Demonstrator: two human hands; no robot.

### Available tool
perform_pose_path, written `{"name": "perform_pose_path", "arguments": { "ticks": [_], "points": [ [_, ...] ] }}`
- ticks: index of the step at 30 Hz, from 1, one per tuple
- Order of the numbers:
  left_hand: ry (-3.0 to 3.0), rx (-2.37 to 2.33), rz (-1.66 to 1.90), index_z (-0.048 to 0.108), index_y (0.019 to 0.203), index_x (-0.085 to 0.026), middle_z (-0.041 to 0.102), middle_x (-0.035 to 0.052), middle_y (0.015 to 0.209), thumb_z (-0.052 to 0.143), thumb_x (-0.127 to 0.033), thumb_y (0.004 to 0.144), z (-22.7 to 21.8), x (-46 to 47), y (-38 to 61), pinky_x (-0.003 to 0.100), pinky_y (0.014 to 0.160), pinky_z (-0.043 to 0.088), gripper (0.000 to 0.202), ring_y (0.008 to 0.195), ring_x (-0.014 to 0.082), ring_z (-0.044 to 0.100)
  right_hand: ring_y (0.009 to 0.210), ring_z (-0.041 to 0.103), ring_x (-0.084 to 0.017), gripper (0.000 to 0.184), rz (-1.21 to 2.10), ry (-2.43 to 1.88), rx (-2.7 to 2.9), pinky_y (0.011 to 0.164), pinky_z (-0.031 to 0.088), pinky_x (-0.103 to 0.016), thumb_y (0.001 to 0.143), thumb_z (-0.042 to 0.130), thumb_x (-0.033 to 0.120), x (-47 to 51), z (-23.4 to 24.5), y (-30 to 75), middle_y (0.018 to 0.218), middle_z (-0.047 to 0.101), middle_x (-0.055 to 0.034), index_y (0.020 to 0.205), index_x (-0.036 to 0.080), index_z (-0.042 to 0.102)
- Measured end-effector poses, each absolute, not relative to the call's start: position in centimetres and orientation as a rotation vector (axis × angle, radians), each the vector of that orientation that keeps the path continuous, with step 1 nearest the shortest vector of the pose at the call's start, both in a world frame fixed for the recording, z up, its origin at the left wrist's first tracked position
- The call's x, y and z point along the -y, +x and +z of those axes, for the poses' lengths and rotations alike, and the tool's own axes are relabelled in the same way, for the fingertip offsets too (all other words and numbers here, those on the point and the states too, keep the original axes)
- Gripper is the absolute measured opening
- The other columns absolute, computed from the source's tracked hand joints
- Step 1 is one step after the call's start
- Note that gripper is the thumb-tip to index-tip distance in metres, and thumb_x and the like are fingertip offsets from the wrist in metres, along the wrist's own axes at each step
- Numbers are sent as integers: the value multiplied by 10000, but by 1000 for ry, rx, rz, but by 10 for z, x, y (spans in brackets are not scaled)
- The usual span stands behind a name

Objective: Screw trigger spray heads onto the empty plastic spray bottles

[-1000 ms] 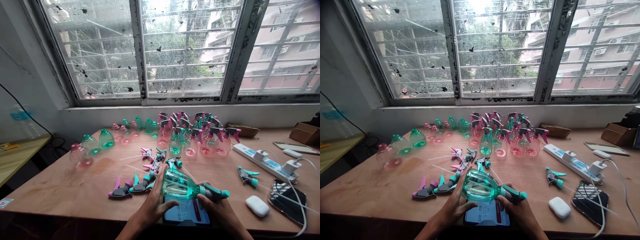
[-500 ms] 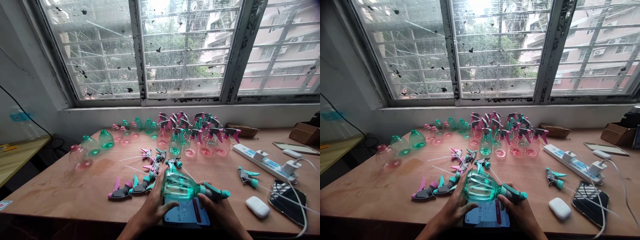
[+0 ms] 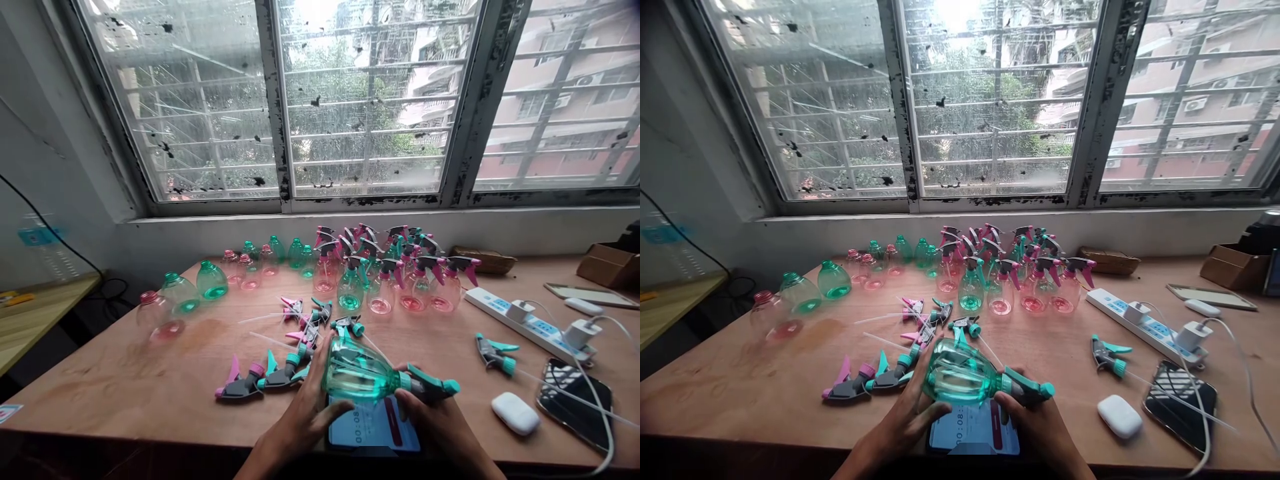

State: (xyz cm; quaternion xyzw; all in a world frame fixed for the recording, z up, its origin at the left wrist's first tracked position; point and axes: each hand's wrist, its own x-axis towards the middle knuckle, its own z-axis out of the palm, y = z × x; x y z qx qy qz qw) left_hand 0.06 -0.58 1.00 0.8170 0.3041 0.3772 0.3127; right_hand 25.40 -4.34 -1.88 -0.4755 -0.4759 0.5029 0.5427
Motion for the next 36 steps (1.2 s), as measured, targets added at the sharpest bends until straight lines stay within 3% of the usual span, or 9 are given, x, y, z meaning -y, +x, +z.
{"name": "perform_pose_path", "arguments": {
  "ticks": [4, 9, 14, 16, 20, 27, 30, 33, 36],
  "points": [
    [2148, -797, 1064, 94, 1587, -323, 169, 68, 1666, 538, -341, 994, 4, 4, 2, 527, 1236, 166, 742, 1533, 315, 115, 522, 525, -196, 499, 1177, -1107, 1120, 546, 394, -308, 736, 751, 624, 42, -23, 257, 530, 613, 27, 994, 210, 651],
    [2147, -844, 995, 110, 1589, -290, 198, 95, 1658, 654, -461, 907, 5, 4, -2, 522, 1233, 185, 888, 1521, 354, 153, 515, 527, -177, 476, 1185, -1072, 1137, 536, 401, -299, 746, 758, 617, 42, -26, 258, 533, 619, 15, 940, 193, 661],
    [2211, -774, 1067, 168, 1577, -334, 162, 62, 1667, 492, -396, 1010, 6, 1, -1, 506, 1228, 197, 656, 1532, 318, 129, 524, 556, -171, 433, 1164, -1052, 1072, 523, 421, -281, 746, 766, 606, 43, -21, 257, 569, 632, 13, 847, 200, 651],
    [2239, -778, 1120, 246, 1555, -351, 237, 62, 1645, 468, -339, 1027, 6, 0, 0, 506, 1221, 219, 573, 1522, 299, 187, 536, 578, -176, 417, 1132, -1051, 1031, 531, 439, -284, 755, 757, 604, 43, -20, 257, 582, 628, 14, 785, 205, 639],
    [2160, -801, 1144, 390, 1491, -279, 393, 120, 1572, 625, -375, 950, 4, 1, -1, 504, 1207, 272, 597, 1476, 326, 315, 533, 590, -184, 411, 1121, -1082, 999, 537, 459, -295, 719, 788, 594, 43, -20, 257, 576, 629, 13, 755, 207, 656],
    [2107, -749, 1294, 544, 1263, -270, 466, 109, 1517, 479, -287, 1031, 0, 1, 0, 509, 1150, 369, 241, 1430, 302, 406, 507, 608, -190, 421, 1175, -1055, 954, 523, 482, -293, 751, 755, 606, 43, -23, 260, 515, 632, 8, 691, 220, 597],
    [2132, -748, 1233, 510, 1294, -263, 464, 127, 1497, 530, -298, 1011, 2, 2, 0, 492, 1152, 364, 286, 1428, 300, 404, 471, 587, -171, 432, 1164, -1065, 954, 493, 467, -279, 751, 755, 610, 42, -25, 260, 534, 648, 2, 687, 218, 585],
    [2120, -743, 1165, 485, 1321, -227, 418, 165, 1516, 602, -463, 948, 3, 3, -3, 501, 1162, 338, 456, 1451, 344, 348, 475, 557, -149, 417, 1211, -1009, 948, 483, 429, -255, 738, 785, 584, 43, -26, 258, 542, 631, 17, 716, 212, 599],
    [2071, -757, 1219, 512, 1235, -223, 411, 164, 1517, 560, -500, 959, 1, 2, -3, 506, 1148, 352, 394, 1443, 347, 358, 507, 557, -155, 411, 1260, -976, 1008, 510, 432, -269, 722, 806, 573, 44, -25, 255, 557, 630, 13, 742, 200, 634]
  ]
}}
